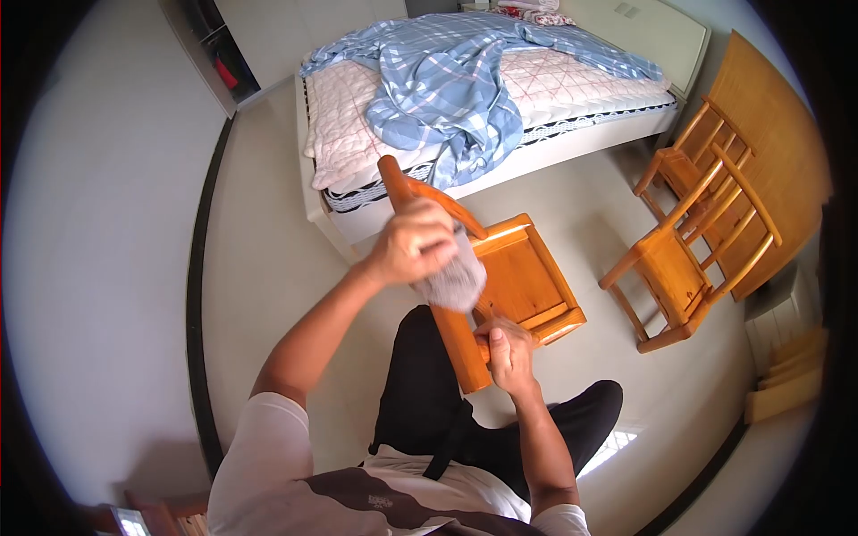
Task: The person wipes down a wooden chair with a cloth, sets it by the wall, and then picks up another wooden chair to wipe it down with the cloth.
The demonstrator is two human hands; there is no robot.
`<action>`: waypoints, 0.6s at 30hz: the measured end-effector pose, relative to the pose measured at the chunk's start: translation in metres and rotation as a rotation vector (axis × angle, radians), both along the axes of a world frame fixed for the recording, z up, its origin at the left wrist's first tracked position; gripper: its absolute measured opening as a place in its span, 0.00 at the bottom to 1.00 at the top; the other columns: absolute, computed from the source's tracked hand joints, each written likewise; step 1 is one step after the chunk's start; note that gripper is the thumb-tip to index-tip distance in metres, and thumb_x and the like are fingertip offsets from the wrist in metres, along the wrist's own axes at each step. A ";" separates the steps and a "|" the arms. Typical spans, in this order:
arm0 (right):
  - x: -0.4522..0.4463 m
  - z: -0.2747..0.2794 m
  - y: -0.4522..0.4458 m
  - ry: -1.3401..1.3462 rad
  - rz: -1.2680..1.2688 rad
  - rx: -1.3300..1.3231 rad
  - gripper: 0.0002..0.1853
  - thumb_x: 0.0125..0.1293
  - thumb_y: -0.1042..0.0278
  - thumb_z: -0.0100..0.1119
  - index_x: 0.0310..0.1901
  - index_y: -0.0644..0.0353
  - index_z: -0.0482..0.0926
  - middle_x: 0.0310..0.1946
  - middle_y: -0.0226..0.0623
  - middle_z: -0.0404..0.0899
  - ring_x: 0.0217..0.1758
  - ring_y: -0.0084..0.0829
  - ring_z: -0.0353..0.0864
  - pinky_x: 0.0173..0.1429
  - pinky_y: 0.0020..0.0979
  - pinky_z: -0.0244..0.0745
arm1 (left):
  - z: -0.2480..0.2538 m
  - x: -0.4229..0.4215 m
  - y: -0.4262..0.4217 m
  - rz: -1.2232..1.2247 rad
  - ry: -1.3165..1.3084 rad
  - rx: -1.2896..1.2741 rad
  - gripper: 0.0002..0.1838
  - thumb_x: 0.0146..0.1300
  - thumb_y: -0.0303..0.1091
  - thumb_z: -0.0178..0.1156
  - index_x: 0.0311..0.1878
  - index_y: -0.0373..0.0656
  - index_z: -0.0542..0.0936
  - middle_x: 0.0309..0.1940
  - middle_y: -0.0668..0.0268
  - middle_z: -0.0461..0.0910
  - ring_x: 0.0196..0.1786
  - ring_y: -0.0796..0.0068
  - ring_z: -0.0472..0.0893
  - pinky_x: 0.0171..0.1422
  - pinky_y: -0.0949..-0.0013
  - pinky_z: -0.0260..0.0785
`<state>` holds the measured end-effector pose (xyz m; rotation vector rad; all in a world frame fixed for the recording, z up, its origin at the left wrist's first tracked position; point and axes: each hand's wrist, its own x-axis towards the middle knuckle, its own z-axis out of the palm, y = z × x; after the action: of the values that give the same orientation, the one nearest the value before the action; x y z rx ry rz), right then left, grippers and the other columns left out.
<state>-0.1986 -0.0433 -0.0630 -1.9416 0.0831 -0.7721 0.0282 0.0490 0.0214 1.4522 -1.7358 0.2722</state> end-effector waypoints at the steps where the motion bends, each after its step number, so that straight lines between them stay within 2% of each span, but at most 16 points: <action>1: 0.002 0.003 0.002 0.028 -0.020 0.016 0.23 0.73 0.61 0.37 0.25 0.65 0.77 0.25 0.43 0.79 0.31 0.46 0.79 0.39 0.40 0.72 | -0.004 0.024 -0.003 0.097 -0.022 -0.072 0.07 0.54 0.28 0.65 0.26 0.36 0.78 0.31 0.62 0.78 0.39 0.63 0.77 0.47 0.64 0.69; 5: 0.009 -0.008 0.005 -0.024 0.003 -0.004 0.22 0.71 0.62 0.38 0.25 0.62 0.78 0.25 0.41 0.79 0.31 0.46 0.79 0.40 0.40 0.73 | -0.026 0.102 -0.011 0.476 0.102 -0.243 0.05 0.60 0.27 0.60 0.33 0.33 0.79 0.36 0.61 0.77 0.42 0.64 0.76 0.50 0.67 0.68; 7: 0.008 -0.011 0.003 -0.025 -0.020 -0.008 0.20 0.70 0.64 0.39 0.25 0.62 0.78 0.25 0.41 0.79 0.31 0.46 0.79 0.40 0.40 0.73 | -0.030 0.103 -0.020 0.571 0.221 -0.281 0.07 0.64 0.28 0.58 0.35 0.32 0.79 0.39 0.62 0.78 0.44 0.68 0.77 0.53 0.71 0.67; 9: 0.007 -0.013 0.002 -0.026 -0.066 -0.013 0.20 0.70 0.64 0.40 0.25 0.62 0.78 0.25 0.41 0.79 0.31 0.46 0.79 0.40 0.40 0.73 | -0.041 0.094 -0.029 0.707 0.407 -0.451 0.09 0.64 0.31 0.58 0.38 0.33 0.80 0.40 0.64 0.78 0.47 0.68 0.77 0.55 0.70 0.67; 11: 0.008 -0.015 0.002 -0.059 -0.044 -0.001 0.20 0.70 0.64 0.39 0.25 0.62 0.78 0.25 0.42 0.79 0.31 0.46 0.80 0.40 0.40 0.74 | -0.040 0.062 -0.030 0.828 0.812 -0.537 0.15 0.66 0.35 0.55 0.49 0.34 0.78 0.46 0.63 0.77 0.52 0.67 0.76 0.58 0.69 0.67; 13: 0.008 -0.015 0.002 -0.055 -0.055 -0.012 0.21 0.70 0.63 0.39 0.25 0.62 0.78 0.25 0.42 0.79 0.31 0.46 0.79 0.39 0.40 0.73 | -0.044 0.027 -0.027 0.761 1.176 -0.603 0.22 0.66 0.37 0.50 0.61 0.36 0.69 0.52 0.61 0.74 0.53 0.64 0.76 0.60 0.66 0.67; 15: 0.008 -0.013 0.003 -0.043 -0.048 -0.024 0.21 0.70 0.63 0.39 0.25 0.62 0.78 0.24 0.42 0.79 0.31 0.45 0.79 0.39 0.40 0.73 | -0.037 -0.014 -0.012 0.514 1.515 -0.567 0.23 0.67 0.30 0.43 0.65 0.40 0.60 0.51 0.57 0.73 0.48 0.66 0.77 0.50 0.63 0.74; 18: 0.007 -0.012 0.001 -0.070 -0.059 -0.002 0.24 0.71 0.61 0.35 0.25 0.64 0.77 0.22 0.42 0.77 0.27 0.43 0.78 0.37 0.37 0.72 | -0.049 -0.067 0.004 0.251 1.469 -0.536 0.24 0.68 0.29 0.42 0.67 0.41 0.59 0.54 0.60 0.71 0.50 0.66 0.76 0.50 0.59 0.74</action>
<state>-0.1913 -0.0427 -0.0746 -1.9196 0.0973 -0.8786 -0.0383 0.0532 -0.0275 0.9506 -0.2482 -0.1924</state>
